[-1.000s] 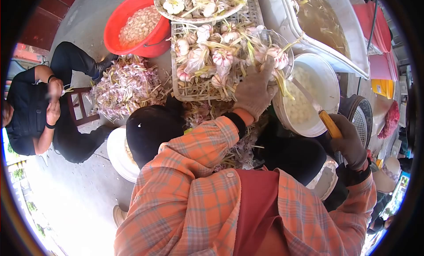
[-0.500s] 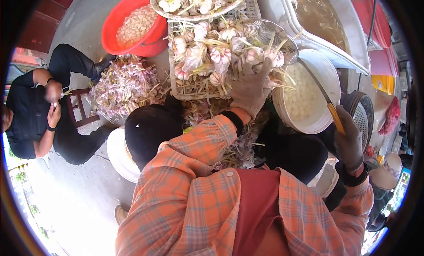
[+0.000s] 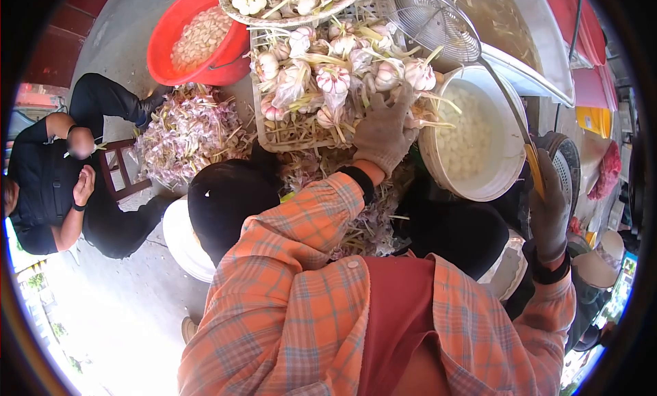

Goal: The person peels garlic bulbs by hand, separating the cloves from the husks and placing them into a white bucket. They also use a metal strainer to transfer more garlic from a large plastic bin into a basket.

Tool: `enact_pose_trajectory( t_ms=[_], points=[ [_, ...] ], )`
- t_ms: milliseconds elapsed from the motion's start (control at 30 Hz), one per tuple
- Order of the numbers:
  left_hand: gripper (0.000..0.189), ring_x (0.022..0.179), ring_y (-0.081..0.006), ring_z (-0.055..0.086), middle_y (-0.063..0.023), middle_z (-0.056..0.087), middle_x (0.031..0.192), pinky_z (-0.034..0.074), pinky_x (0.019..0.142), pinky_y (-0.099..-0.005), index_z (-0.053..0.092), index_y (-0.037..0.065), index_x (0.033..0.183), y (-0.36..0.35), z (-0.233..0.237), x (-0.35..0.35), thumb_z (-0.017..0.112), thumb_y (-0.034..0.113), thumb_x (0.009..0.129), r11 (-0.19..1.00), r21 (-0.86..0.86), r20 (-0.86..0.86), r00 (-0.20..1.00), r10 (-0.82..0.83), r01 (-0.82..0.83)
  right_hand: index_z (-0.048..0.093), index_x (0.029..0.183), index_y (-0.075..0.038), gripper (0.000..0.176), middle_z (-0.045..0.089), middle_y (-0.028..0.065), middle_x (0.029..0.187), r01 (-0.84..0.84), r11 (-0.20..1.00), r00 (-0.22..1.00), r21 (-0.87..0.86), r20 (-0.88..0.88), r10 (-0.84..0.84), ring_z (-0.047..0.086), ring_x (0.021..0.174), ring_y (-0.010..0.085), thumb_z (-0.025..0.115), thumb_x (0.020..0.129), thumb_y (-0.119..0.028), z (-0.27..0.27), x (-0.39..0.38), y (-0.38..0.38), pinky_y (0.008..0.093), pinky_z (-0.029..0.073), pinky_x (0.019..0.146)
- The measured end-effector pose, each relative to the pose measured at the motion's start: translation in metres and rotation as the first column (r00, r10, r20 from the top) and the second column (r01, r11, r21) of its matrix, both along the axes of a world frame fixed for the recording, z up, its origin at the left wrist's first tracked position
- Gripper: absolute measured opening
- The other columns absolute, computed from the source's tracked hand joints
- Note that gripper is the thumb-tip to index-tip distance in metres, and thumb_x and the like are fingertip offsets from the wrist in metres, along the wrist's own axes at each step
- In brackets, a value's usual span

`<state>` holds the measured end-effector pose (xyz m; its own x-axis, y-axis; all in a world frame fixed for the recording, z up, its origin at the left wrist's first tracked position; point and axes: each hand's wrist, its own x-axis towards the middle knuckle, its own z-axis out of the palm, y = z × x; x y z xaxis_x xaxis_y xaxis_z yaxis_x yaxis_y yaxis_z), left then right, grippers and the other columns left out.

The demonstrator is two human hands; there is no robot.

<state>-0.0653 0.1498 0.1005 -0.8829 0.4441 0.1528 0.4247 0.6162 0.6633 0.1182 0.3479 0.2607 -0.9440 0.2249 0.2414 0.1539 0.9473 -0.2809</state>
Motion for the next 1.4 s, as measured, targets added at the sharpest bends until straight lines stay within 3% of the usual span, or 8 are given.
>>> enact_pose_trajectory(
  t_ms=[167, 367, 567, 867, 1033, 1067, 1167, 1400],
  points=[
    [0.067, 0.093, -0.0350, 0.056, -0.0153, 0.047, 0.103, 0.052, 0.067, -0.0423, 0.043, 0.023, 0.134, -0.003, -0.001, 0.002, 0.071, 0.028, 0.072, 0.999, -0.020, -0.033, 0.998, -0.047, 0.047, 0.050, 0.128, -0.001, 0.061, 0.057, 0.0161, 0.120, 0.016, 1.000, 0.999, -0.021, 0.029, -0.016, 0.058, 0.108, 0.0263, 0.043, 0.070, 0.015, 0.000, -0.001, 0.010, 0.0332, 0.044, 0.092],
    [0.051, 0.092, -0.0316, 0.056, -0.0132, 0.049, 0.102, 0.051, 0.070, -0.0426, 0.051, 0.024, 0.127, -0.008, -0.011, 0.005, 0.066, 0.025, 0.078, 0.991, -0.069, -0.189, 0.974, -0.125, 0.114, 0.048, 0.130, -0.001, 0.062, 0.055, 0.0056, 0.116, 0.176, 0.891, 0.978, -0.420, -0.026, -0.205, 0.054, 0.093, 0.0117, 0.047, 0.071, 0.015, 0.020, -0.007, 0.016, 0.0222, 0.043, 0.084],
    [0.039, 0.093, -0.0295, 0.055, -0.0087, 0.050, 0.098, 0.050, 0.068, -0.0414, 0.057, 0.024, 0.114, -0.009, -0.020, 0.001, 0.065, 0.022, 0.076, 0.962, -0.228, -0.128, 0.975, -0.181, 0.149, 0.047, 0.133, -0.001, 0.056, 0.057, 0.0028, 0.104, 0.217, 0.775, 0.964, -0.594, 0.006, -0.265, 0.049, 0.073, 0.0043, 0.048, 0.076, 0.002, 0.049, -0.031, 0.056, 0.0158, 0.040, 0.062],
    [0.038, 0.094, -0.0294, 0.055, -0.0094, 0.050, 0.097, 0.049, 0.071, -0.0423, 0.059, 0.022, 0.112, -0.003, -0.007, -0.004, 0.066, 0.020, 0.075, 0.983, -0.130, -0.069, 0.988, -0.139, 0.129, 0.057, 0.118, -0.003, 0.043, 0.060, 0.0068, 0.077, 0.456, 0.831, 0.886, -0.318, 0.080, -0.456, 0.050, 0.047, 0.0114, 0.054, 0.076, 0.003, 0.039, -0.098, 0.186, 0.0254, 0.040, 0.043],
    [0.030, 0.089, -0.0293, 0.056, -0.0087, 0.051, 0.095, 0.050, 0.061, -0.0424, 0.058, 0.023, 0.109, 0.001, -0.007, -0.014, 0.062, 0.030, 0.080, 0.984, -0.130, -0.137, 0.981, -0.139, 0.122, 0.057, 0.115, -0.003, 0.041, 0.064, 0.0190, 0.086, 0.428, 0.904, 0.894, 0.010, 0.139, -0.425, 0.063, 0.061, 0.0248, 0.054, 0.074, -0.002, 0.020, -0.158, 0.223, 0.0355, 0.049, 0.054],
    [0.037, 0.091, -0.0297, 0.056, -0.0094, 0.051, 0.093, 0.049, 0.069, -0.0421, 0.060, 0.022, 0.112, 0.002, -0.001, -0.013, 0.065, 0.018, 0.076, 0.985, -0.129, -0.060, 0.991, -0.122, 0.113, 0.058, 0.114, -0.003, 0.040, 0.064, 0.0210, 0.089, 0.432, 0.901, 0.886, 0.038, 0.170, -0.432, 0.065, 0.066, 0.0282, 0.054, 0.074, -0.003, 0.017, -0.171, 0.224, 0.0381, 0.051, 0.058],
    [0.036, 0.091, -0.0295, 0.056, -0.0096, 0.051, 0.091, 0.049, 0.068, -0.0419, 0.060, 0.022, 0.112, 0.005, -0.004, -0.013, 0.065, 0.018, 0.076, 0.986, -0.134, -0.065, 0.992, -0.112, 0.103, 0.059, 0.111, -0.005, 0.035, 0.064, 0.0207, 0.095, 0.142, 0.871, 0.984, 0.470, 0.025, -0.174, 0.065, 0.083, 0.0332, 0.052, 0.076, -0.007, -0.013, -0.212, 0.248, 0.0415, 0.051, 0.071],
    [0.040, 0.092, -0.0281, 0.055, -0.0087, 0.051, 0.097, 0.051, 0.063, -0.0413, 0.057, 0.023, 0.117, -0.002, -0.014, -0.019, 0.064, 0.030, 0.079, 0.980, -0.076, -0.142, 0.971, -0.191, 0.182, 0.045, 0.124, 0.000, 0.046, 0.062, 0.0200, 0.096, -0.218, 0.679, 0.879, 0.701, 0.443, -0.174, 0.063, 0.081, 0.0299, 0.048, 0.078, -0.004, -0.021, -0.249, 0.190, 0.0407, 0.049, 0.069]
  ],
)
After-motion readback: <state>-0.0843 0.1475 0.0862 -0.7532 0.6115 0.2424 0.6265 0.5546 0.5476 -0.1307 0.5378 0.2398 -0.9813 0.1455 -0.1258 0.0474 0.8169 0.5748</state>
